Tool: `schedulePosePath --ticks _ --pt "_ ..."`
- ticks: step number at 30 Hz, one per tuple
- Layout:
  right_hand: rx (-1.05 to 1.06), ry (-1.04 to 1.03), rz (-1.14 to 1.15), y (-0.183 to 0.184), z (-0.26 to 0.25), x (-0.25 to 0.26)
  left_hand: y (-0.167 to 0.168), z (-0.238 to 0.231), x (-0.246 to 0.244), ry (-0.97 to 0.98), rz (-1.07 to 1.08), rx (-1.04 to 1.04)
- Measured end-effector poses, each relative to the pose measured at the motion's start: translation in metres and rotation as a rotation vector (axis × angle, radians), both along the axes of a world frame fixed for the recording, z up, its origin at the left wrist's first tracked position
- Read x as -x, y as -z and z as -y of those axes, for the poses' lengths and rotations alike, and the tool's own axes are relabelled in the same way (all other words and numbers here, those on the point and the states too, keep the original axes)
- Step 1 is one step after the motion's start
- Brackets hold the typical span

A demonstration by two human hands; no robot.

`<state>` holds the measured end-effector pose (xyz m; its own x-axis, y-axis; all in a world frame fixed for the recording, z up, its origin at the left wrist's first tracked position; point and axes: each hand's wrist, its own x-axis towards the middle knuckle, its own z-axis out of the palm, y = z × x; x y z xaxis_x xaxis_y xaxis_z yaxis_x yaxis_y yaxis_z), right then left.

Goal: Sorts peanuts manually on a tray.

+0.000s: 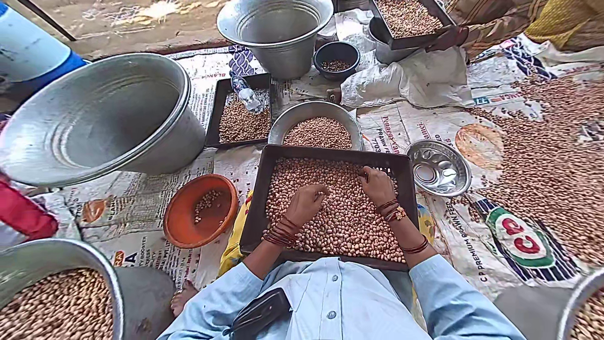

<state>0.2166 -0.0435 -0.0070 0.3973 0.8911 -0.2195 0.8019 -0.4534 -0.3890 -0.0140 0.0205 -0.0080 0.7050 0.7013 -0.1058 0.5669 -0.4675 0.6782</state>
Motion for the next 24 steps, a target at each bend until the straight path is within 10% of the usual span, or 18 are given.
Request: schedulePosePath --ticks 7,15,20,24 --pt "-0.129 0.049 -0.167 0.006 0.002 -0.006 0.000 0.004 -0.017 0.065 -0.197 -0.036" --pt "-0.651 0.263 -1.036 0.022 0.012 -0.036 0.005 -0.003 -0.012 0.018 -0.020 0.098" --pt "-0.251 0.115 -0.241 0.005 0.006 -0.025 0.001 -0.031 0.012 -0.317 0.608 0.645" --pt "-0.061 0.035 -0.033 0.007 0.003 -0.013 0.002 -0.035 0.028 -0.254 0.412 0.472"
